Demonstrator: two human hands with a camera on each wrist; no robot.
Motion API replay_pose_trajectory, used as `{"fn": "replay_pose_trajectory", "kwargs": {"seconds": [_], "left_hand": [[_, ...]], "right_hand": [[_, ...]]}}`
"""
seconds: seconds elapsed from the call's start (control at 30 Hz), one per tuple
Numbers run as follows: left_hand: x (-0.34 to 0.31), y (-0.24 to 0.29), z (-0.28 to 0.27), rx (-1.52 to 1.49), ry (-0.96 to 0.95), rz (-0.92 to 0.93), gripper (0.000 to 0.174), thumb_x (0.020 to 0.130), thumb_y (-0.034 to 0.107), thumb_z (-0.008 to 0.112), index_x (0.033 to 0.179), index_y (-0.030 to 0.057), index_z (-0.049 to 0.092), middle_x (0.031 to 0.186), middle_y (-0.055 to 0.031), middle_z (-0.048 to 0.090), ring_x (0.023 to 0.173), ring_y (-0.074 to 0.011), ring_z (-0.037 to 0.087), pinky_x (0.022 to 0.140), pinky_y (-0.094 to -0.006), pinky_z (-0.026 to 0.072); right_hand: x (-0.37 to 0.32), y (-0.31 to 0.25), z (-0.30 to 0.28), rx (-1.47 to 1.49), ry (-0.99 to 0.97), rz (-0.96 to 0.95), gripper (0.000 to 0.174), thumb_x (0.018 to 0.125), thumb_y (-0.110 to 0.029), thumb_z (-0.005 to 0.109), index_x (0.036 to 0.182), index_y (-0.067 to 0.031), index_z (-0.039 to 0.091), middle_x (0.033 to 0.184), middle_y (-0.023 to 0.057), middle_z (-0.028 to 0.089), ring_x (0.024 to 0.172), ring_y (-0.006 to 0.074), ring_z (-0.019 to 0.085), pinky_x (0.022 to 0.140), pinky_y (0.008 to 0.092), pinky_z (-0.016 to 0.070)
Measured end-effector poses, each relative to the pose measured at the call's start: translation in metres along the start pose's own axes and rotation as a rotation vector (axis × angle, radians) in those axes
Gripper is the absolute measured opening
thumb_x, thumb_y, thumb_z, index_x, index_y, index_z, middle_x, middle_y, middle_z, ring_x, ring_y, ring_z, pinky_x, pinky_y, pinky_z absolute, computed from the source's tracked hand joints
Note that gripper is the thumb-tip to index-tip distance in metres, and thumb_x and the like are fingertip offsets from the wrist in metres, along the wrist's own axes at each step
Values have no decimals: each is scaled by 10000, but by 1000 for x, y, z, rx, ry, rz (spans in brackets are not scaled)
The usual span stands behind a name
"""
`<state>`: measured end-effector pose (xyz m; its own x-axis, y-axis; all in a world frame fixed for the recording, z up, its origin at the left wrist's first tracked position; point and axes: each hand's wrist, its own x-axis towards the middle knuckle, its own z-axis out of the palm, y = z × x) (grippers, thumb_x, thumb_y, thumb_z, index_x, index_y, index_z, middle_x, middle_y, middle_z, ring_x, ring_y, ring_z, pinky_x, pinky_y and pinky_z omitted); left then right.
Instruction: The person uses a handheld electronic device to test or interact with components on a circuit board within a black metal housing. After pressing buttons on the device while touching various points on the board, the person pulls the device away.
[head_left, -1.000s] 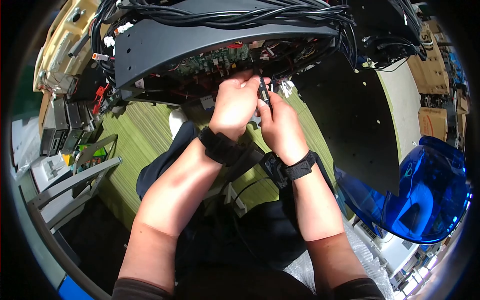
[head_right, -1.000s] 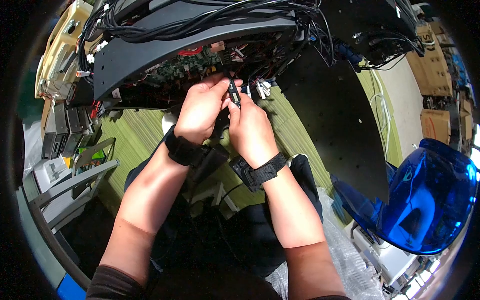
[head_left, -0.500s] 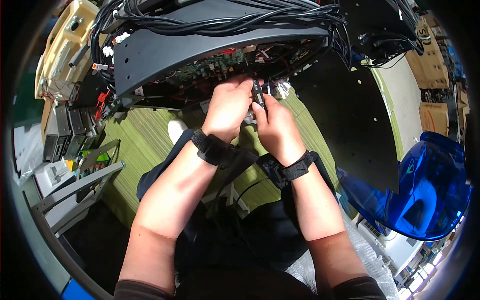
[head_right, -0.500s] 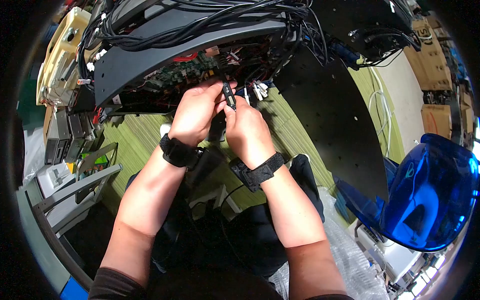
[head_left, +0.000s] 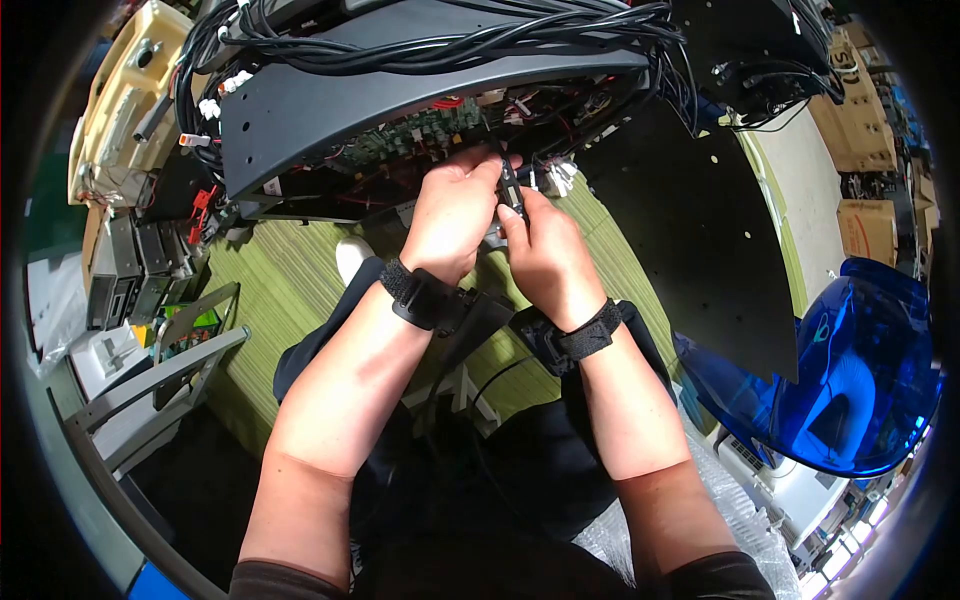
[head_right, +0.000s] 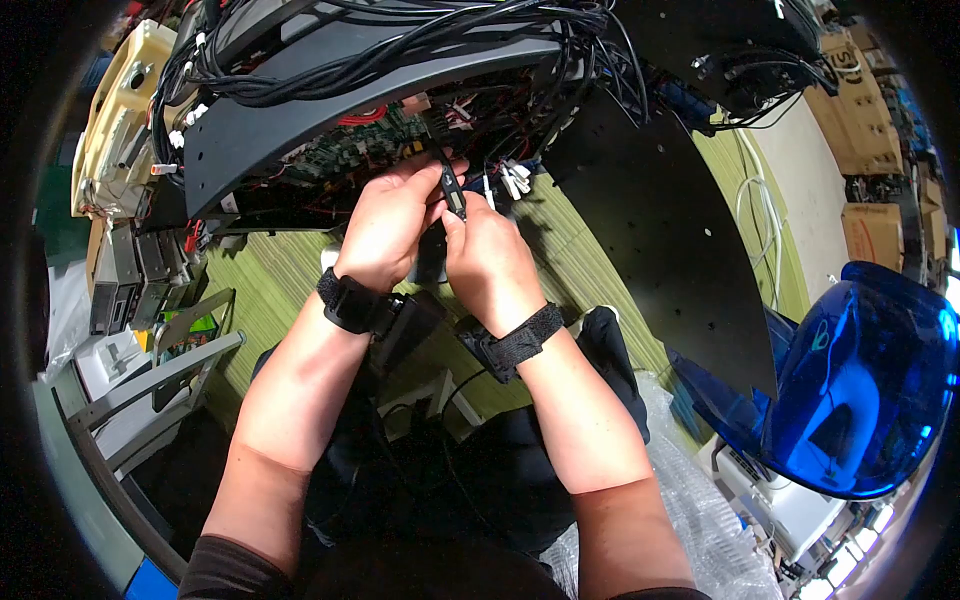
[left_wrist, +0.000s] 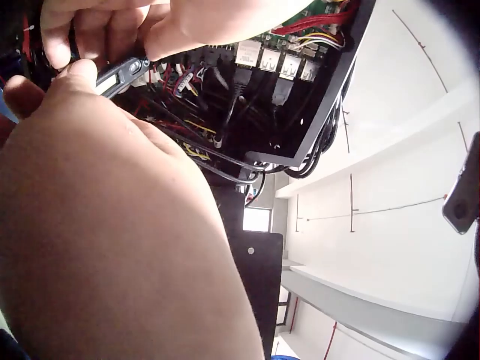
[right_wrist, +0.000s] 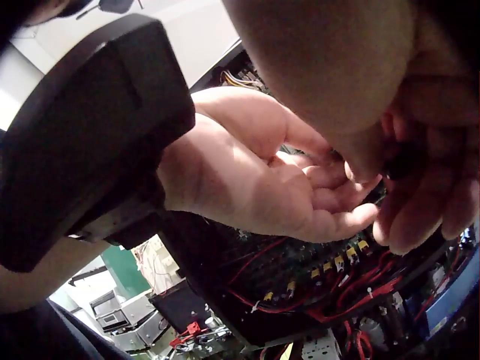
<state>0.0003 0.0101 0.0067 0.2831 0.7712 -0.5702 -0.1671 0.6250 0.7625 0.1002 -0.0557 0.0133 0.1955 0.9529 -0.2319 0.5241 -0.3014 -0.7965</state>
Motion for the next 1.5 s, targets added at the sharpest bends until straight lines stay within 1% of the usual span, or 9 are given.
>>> {"fn": "replay_pose_trajectory", "kwargs": {"seconds": [0.17, 0.23, 0.37, 0.43, 0.53, 0.7, 0.77, 0.97, 1.5], "left_hand": [[0, -2, 1, -11, 6, 49, 238, 932, 115, 477, 1041, -48, 613, 933, -80, 647, 742, -69, 571, 644, -169, 460], [0, -1, 1, -11, 8, 44, 238, 931, 116, 479, 1041, -46, 614, 931, -78, 646, 745, -68, 571, 645, -168, 460], [-1, 2, 1, -30, -9, 16, 239, 928, 121, 487, 1043, -47, 613, 913, -76, 645, 730, -67, 570, 637, -168, 461], [-1, 2, 1, -51, -11, -5, 239, 929, 125, 487, 1037, -47, 614, 907, -76, 644, 718, -68, 570, 631, -170, 462], [1, -3, 1, -76, 5, 8, 241, 933, 136, 483, 1023, -46, 614, 892, -75, 644, 699, -71, 570, 620, -173, 463], [-2, -6, 0, -59, 7, 46, 250, 942, 152, 469, 1009, -40, 614, 862, -62, 643, 694, -73, 568, 630, -190, 468], [-5, -6, 4, 0, 35, 138, 259, 947, 158, 461, 1003, -38, 620, 829, -48, 639, 700, -71, 565, 650, -205, 468], [-9, -5, 3, 45, 38, 126, 270, 950, 169, 458, 977, -33, 634, 825, -52, 637, 726, -80, 568, 685, -219, 463], [-8, 1, 1, 88, -16, 168, 271, 950, 168, 462, 969, -27, 649, 794, -47, 632, 706, -90, 561, 685, -229, 457]], "right_hand": [[0, 0, 1, -3, 1, -10, 245, 906, -190, 471, 1020, 9, 557, 837, 272, 606, 840, 440, 573, 718, 488, 454], [0, 1, 1, -8, 7, 10, 246, 897, -160, 498, 1048, 19, 576, 833, 228, 628, 786, 376, 608, 697, 396, 468], [0, 2, 2, -12, 8, 14, 244, 899, -157, 497, 1055, 16, 572, 824, 231, 626, 776, 377, 609, 693, 396, 470], [-2, 1, 2, -17, 27, -26, 249, 910, -192, 464, 1033, 10, 545, 818, 275, 606, 824, 440, 580, 704, 489, 456], [-2, -4, 1, -4, -18, 31, 251, 913, -202, 461, 1016, 11, 544, 800, 275, 603, 808, 440, 580, 697, 490, 455], [-7, -8, -3, 5, 2, -36, 255, 914, -211, 461, 1003, 13, 544, 784, 276, 601, 786, 439, 579, 684, 490, 454], [-7, -9, -4, 11, 6, -45, 255, 913, -210, 462, 1005, 14, 545, 786, 276, 601, 782, 438, 580, 680, 488, 456], [-13, -12, -2, 39, 62, -82, 248, 910, -198, 466, 1024, 5, 551, 784, 271, 605, 759, 434, 584, 671, 482, 463], [-14, -21, -4, 128, 65, 23, 257, 909, -192, 497, 1058, -1, 582, 694, 224, 606, 668, 381, 612, 611, 421, 470]]}}
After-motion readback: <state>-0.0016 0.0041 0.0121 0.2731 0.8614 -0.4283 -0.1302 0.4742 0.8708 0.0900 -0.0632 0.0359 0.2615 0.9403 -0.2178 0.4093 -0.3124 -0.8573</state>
